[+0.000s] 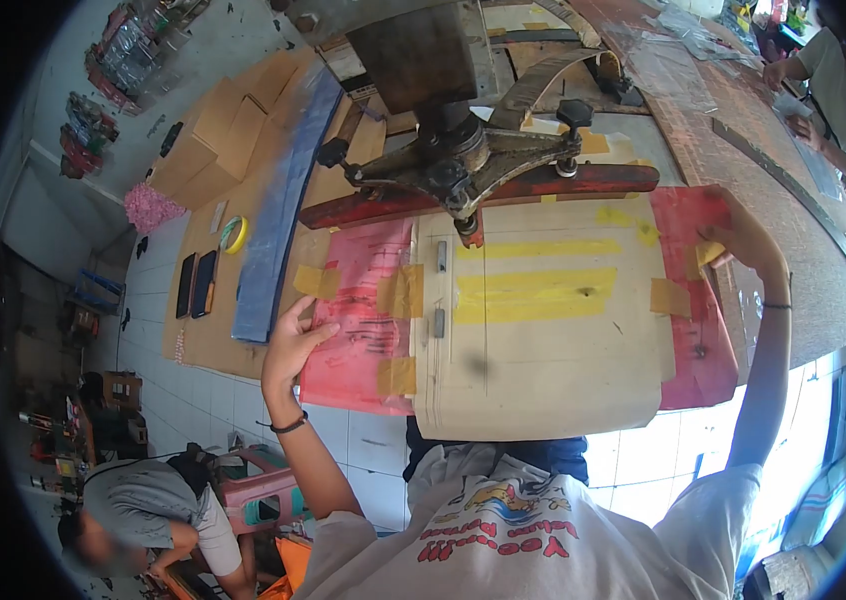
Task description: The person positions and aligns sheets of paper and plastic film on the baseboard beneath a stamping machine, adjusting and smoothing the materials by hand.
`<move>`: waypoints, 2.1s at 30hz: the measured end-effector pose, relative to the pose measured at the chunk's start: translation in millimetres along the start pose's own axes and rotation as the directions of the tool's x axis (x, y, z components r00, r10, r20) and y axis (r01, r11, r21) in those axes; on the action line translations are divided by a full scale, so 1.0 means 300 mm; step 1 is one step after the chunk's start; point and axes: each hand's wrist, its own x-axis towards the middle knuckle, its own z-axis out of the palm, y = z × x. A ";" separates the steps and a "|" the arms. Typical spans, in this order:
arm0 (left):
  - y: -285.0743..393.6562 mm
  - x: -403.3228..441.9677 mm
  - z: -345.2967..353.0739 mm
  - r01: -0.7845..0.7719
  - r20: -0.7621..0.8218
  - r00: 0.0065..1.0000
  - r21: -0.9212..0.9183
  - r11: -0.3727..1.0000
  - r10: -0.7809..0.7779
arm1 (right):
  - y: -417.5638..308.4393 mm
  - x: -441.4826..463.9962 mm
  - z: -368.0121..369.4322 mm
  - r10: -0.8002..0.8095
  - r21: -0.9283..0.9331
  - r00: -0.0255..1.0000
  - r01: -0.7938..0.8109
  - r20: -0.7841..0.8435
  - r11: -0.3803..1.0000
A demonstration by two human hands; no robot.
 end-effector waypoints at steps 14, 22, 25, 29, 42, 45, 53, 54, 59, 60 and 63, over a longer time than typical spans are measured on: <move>-0.049 0.008 -0.012 -0.050 0.038 0.998 -0.039 0.998 0.052 | 0.072 -0.056 0.129 0.124 0.226 0.955 -0.063 -0.268 0.972; -0.015 -0.002 0.001 -0.013 0.051 0.999 0.010 1.000 0.013 | 0.062 -0.055 0.135 0.088 0.214 0.975 -0.044 -0.203 0.976; -0.020 -0.002 -0.001 -0.021 0.046 0.999 0.022 1.000 0.020 | 0.011 -0.077 0.136 0.144 0.134 0.976 -0.123 -0.161 0.983; -0.011 -0.005 0.002 -0.031 0.055 0.998 0.083 0.996 0.027 | 0.076 -0.069 0.148 0.085 0.102 0.968 -0.062 -0.234 0.993; 0.009 -0.123 0.039 0.069 0.284 0.957 -0.016 0.997 -0.062 | 0.150 -0.176 0.124 0.005 -0.003 0.933 -0.006 -0.360 1.000; 0.003 -0.150 0.030 0.093 0.337 0.937 0.025 0.995 -0.096 | 0.138 -0.201 0.132 0.032 -0.039 0.933 -0.049 -0.360 0.998; -0.081 -0.187 0.089 -0.072 0.304 0.950 0.010 0.997 0.066 | 0.205 -0.249 0.124 -0.095 -0.150 0.906 0.035 -0.412 0.988; -0.109 -0.182 0.118 -0.148 0.238 0.958 -0.056 0.987 0.157 | 0.229 -0.256 0.111 -0.094 -0.159 0.900 0.028 -0.425 0.987; -0.017 -0.213 0.248 -0.066 0.305 0.949 -0.056 0.996 0.080 | 0.264 -0.290 0.047 -0.074 -0.169 0.893 -0.002 -0.444 0.986; -0.026 -0.214 0.268 -0.098 0.323 0.940 -0.063 0.993 0.114 | 0.293 -0.295 0.023 -0.101 -0.211 0.887 0.004 -0.451 0.977; 0.013 -0.228 0.329 -0.178 0.362 0.911 -0.086 0.980 0.197 | 0.317 -0.318 -0.032 -0.066 -0.172 0.885 -0.016 -0.460 0.985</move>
